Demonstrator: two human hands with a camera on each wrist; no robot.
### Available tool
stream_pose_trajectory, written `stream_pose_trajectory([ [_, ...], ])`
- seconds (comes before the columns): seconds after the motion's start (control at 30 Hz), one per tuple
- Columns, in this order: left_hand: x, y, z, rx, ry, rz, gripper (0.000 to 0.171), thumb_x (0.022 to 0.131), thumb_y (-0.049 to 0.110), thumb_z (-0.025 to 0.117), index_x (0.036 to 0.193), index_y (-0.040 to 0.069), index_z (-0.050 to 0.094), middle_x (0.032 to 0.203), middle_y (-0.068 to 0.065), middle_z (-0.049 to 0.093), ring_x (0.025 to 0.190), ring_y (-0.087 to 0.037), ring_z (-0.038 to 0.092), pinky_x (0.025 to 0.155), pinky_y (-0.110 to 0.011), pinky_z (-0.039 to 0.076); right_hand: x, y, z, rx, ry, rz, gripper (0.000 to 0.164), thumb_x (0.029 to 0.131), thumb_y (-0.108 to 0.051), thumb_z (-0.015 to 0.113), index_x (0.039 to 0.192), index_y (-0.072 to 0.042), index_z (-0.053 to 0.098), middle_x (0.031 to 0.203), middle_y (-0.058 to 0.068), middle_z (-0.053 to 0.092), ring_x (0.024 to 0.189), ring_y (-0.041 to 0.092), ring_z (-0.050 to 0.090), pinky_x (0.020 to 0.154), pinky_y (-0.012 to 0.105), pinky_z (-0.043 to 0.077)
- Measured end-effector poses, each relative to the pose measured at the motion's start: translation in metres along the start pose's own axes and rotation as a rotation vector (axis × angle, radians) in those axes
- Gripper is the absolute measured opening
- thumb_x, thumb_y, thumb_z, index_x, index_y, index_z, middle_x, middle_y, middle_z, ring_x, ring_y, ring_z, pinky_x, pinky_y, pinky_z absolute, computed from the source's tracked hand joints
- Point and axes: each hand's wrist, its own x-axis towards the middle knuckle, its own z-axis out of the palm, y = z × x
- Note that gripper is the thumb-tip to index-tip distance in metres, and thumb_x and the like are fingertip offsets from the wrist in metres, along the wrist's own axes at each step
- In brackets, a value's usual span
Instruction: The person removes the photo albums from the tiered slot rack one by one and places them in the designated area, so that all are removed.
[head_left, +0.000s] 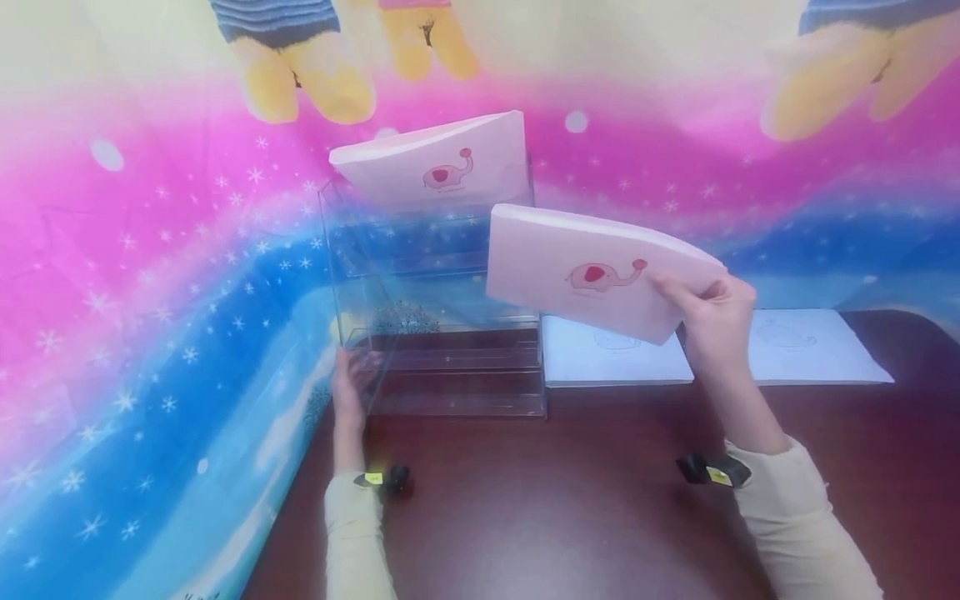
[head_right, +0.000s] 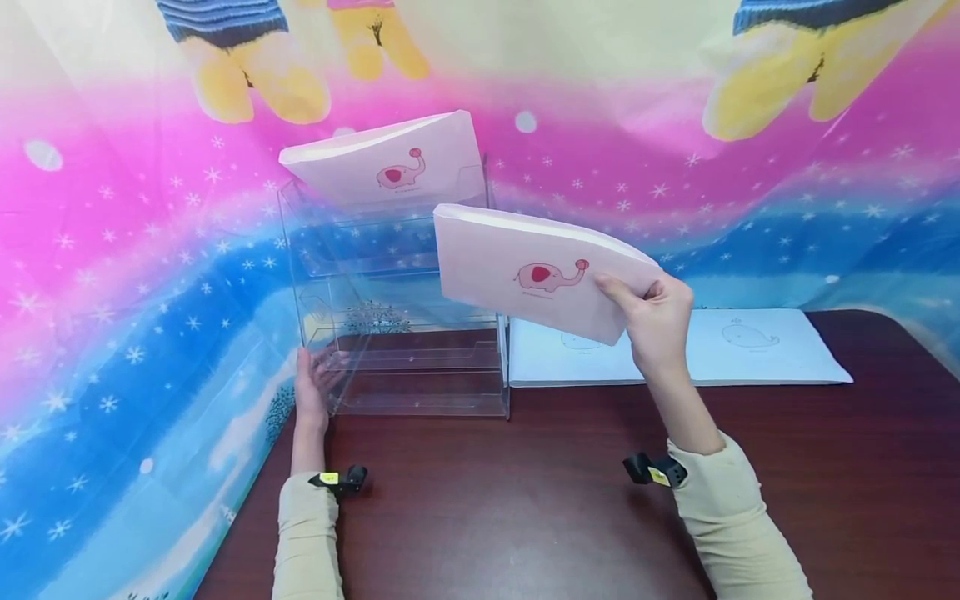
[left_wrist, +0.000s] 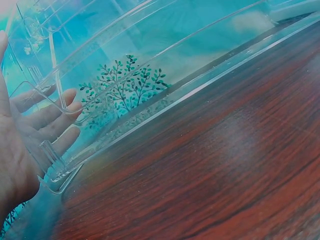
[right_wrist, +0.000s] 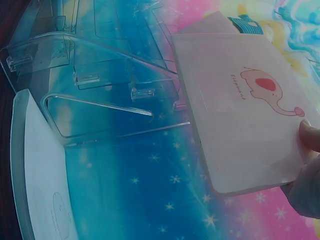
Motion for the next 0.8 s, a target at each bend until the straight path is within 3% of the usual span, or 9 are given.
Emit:
stream_pose_trajectory([
  [0.07, 0.003, -0.004, -0.001, 0.018, 0.019, -0.014, 0.07, 0.113, 0.051, 0.025, 0.144, -0.008, 0.047, 0.13, -0.022, 0.065, 0.124, -0.037, 0.058, 0.116, -0.048, 0.039, 0.001, 0.0, -0.003, -0.01, 0.023, -0.009, 0.038, 0.082, 0.002, 0.087, 0.118, 0.005, 0.075, 0.105, 0.011, 0.077, 0.098, 0.023, 0.074, 0.077, 0.026, 0.061],
  [0.23, 0.005, -0.006, -0.002, 0.048, 0.026, -0.017, 0.073, 0.112, 0.054, 0.024, 0.145, -0.007, 0.046, 0.139, -0.028, 0.058, 0.128, -0.04, 0.055, 0.116, -0.046, 0.039, 0.004, -0.002, -0.013, -0.106, 0.104, -0.027, 0.031, 0.081, 0.001, 0.087, 0.111, 0.001, 0.079, 0.094, 0.004, 0.077, 0.089, 0.018, 0.073, 0.07, 0.02, 0.06],
  [0.4, -0.006, 0.009, 0.005, 0.036, -0.017, 0.017, 0.071, 0.114, 0.047, 0.023, 0.145, -0.013, 0.042, 0.142, -0.04, 0.049, 0.131, -0.051, 0.048, 0.118, -0.052, 0.036, 0.008, -0.002, -0.023, -0.062, 0.147, -0.011, 0.032, 0.082, 0.004, 0.085, 0.113, 0.001, 0.078, 0.093, 0.005, 0.076, 0.088, 0.018, 0.072, 0.067, 0.022, 0.06],
  [0.53, -0.012, 0.018, 0.009, 0.039, -0.026, 0.006, 0.071, 0.113, 0.047, 0.023, 0.146, -0.014, 0.041, 0.142, -0.04, 0.048, 0.133, -0.051, 0.047, 0.118, -0.053, 0.035, 0.01, -0.003, -0.032, -0.168, 0.206, 0.038, 0.033, 0.085, -0.005, 0.084, 0.118, -0.006, 0.078, 0.097, 0.002, 0.076, 0.087, 0.013, 0.072, 0.063, 0.02, 0.059],
  [0.67, -0.007, 0.011, 0.006, 0.024, -0.027, 0.002, 0.072, 0.113, 0.048, 0.022, 0.147, -0.013, 0.041, 0.144, -0.04, 0.046, 0.134, -0.053, 0.045, 0.118, -0.053, 0.034, 0.013, -0.006, -0.039, -0.236, 0.247, 0.087, 0.032, 0.088, -0.012, 0.082, 0.12, -0.01, 0.077, 0.101, 0.002, 0.074, 0.082, 0.01, 0.073, 0.059, 0.02, 0.059],
  [0.8, -0.001, 0.0, 0.001, 0.025, -0.001, 0.001, 0.071, 0.113, 0.05, 0.022, 0.146, -0.009, 0.045, 0.142, -0.037, 0.05, 0.132, -0.049, 0.048, 0.118, -0.049, 0.036, 0.016, -0.011, -0.045, -0.217, 0.275, 0.145, 0.033, 0.088, -0.012, 0.083, 0.12, -0.009, 0.076, 0.103, 0.004, 0.073, 0.079, 0.01, 0.073, 0.057, 0.022, 0.059],
])
